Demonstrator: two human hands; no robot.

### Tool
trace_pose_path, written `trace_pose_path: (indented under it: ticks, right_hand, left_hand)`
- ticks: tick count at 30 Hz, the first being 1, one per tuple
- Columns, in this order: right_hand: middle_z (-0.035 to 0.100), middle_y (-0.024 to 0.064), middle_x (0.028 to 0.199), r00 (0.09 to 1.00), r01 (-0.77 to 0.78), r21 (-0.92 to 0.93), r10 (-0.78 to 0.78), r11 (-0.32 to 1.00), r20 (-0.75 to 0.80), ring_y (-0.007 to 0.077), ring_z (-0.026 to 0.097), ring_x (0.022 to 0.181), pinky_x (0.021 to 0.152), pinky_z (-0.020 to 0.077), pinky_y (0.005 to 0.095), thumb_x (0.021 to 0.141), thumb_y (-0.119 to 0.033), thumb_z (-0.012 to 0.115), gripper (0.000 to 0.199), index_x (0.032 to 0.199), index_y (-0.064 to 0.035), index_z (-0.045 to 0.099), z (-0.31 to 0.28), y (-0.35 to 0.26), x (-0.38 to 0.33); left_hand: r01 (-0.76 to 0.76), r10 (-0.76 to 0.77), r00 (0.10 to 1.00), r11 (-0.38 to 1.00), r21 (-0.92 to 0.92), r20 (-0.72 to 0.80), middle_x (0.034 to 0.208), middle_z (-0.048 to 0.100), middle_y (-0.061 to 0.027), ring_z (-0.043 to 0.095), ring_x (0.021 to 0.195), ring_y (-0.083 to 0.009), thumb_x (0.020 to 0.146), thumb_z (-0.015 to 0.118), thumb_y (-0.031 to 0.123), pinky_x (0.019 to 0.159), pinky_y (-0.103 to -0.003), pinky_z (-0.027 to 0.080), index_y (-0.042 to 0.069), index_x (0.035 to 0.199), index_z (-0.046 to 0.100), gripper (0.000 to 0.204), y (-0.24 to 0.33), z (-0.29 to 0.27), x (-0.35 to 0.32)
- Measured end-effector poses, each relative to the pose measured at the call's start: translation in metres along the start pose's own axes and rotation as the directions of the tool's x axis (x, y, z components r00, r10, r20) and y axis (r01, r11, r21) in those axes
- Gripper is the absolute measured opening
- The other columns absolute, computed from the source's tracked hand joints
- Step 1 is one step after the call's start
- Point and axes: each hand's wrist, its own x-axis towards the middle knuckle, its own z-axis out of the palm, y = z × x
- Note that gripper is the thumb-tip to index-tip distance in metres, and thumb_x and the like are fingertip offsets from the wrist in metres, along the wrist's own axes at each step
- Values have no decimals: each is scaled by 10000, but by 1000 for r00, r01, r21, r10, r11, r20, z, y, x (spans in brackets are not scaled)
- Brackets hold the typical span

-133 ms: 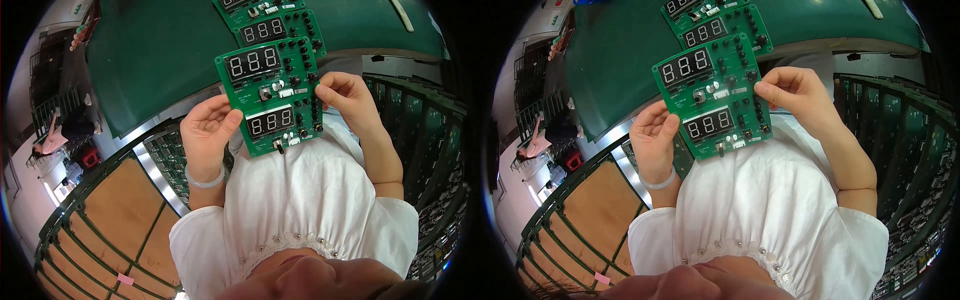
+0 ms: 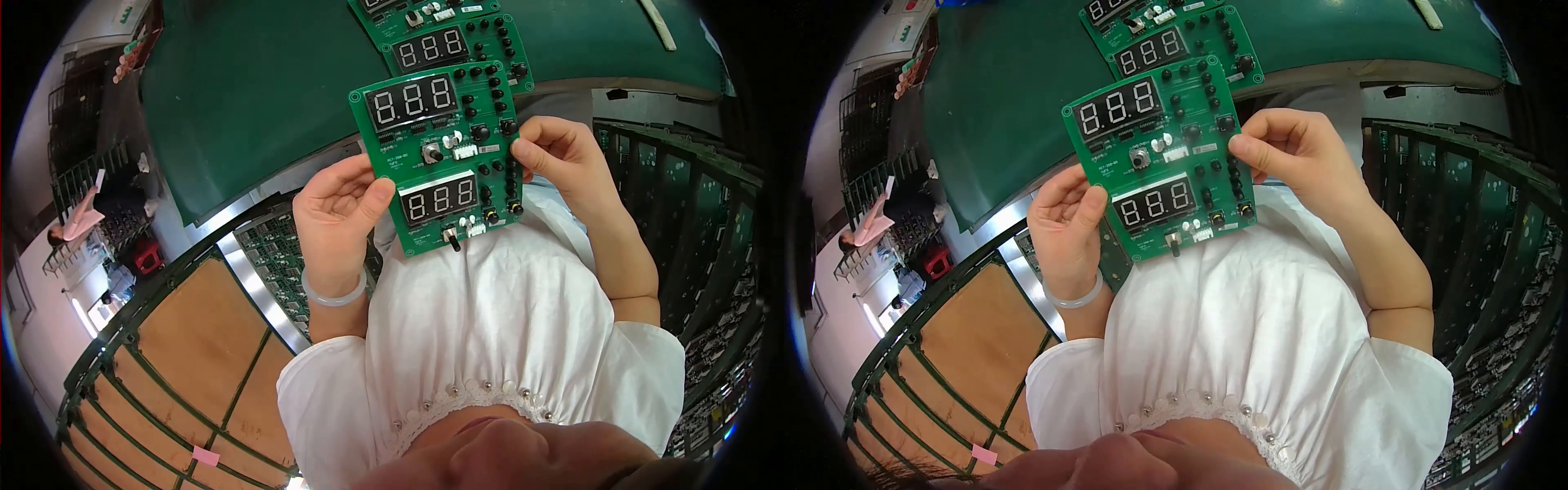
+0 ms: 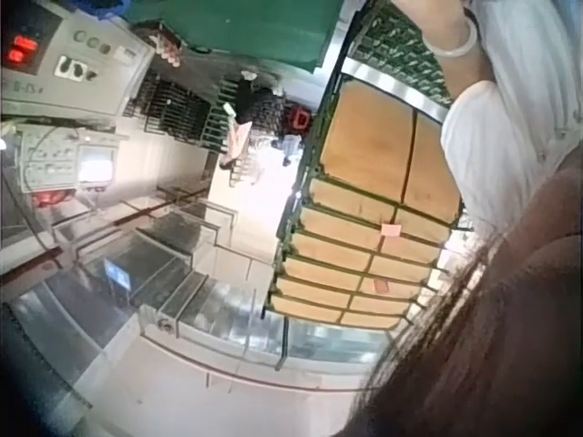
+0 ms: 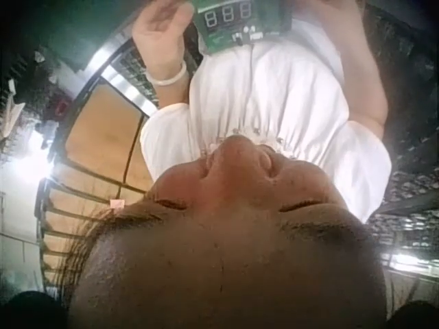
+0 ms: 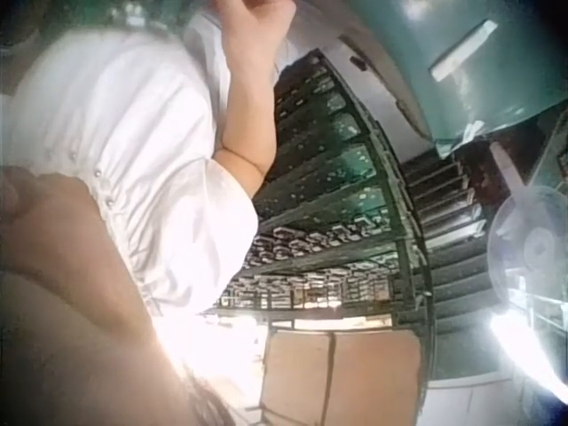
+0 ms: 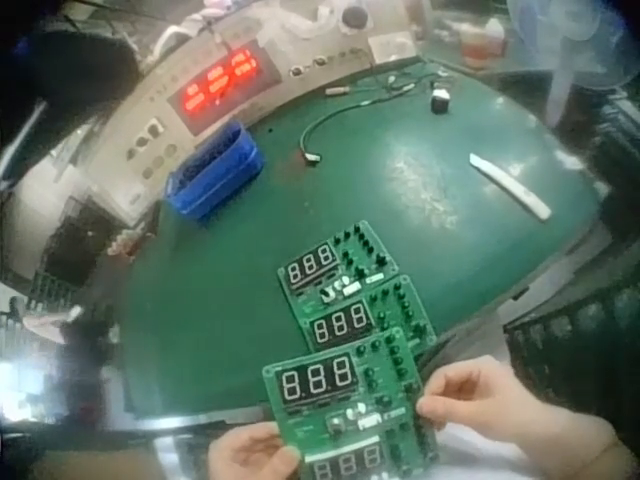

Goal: The person assembles electronic components onto circuit boards by hand, then places the completed circuit boards into a testing rack.

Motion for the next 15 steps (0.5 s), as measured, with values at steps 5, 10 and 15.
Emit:
trace_pose_path:
  ticks: [5, 10, 15]
  right_hand:
    - [620, -24, 770, 1000, 16, 1, -16, 1000, 26, 49, 559, 706, 662, 474, 215, 915, -190, 690, 175, 852, -31, 651, 0, 0, -1]
    - [618, -19, 782, 998, 52, 10, -52, 999, 44, 49, 558, 706, 657, 470, 211, 920, -163, 679, 156, 871, -18, 650, 0, -2, -1]
    - [618, -17, 784, 998, 55, 6, -55, 998, 39, 48, 557, 706, 651, 467, 211, 923, -148, 673, 143, 882, -12, 649, 3, -3, 0]
  left_hand:
    - [-21, 21, 1000, 999, -48, 0, 1041, 695, -146, 659, 924, -155, 838, 690, -73, 853, -275, 533, -78, 1154, 617, 324, -2, 0, 0]
    - [16, -14, 999, 999, -52, 32, 1050, 685, -126, 652, 931, -153, 856, 678, -59, 855, -273, 524, -70, 1156, 604, 310, -5, -6, 1]
    - [62, -53, 995, 991, -114, 81, 1073, 661, -97, 630, 959, -136, 882, 659, -35, 860, -260, 505, -58, 1163, 583, 293, -6, -9, 2]
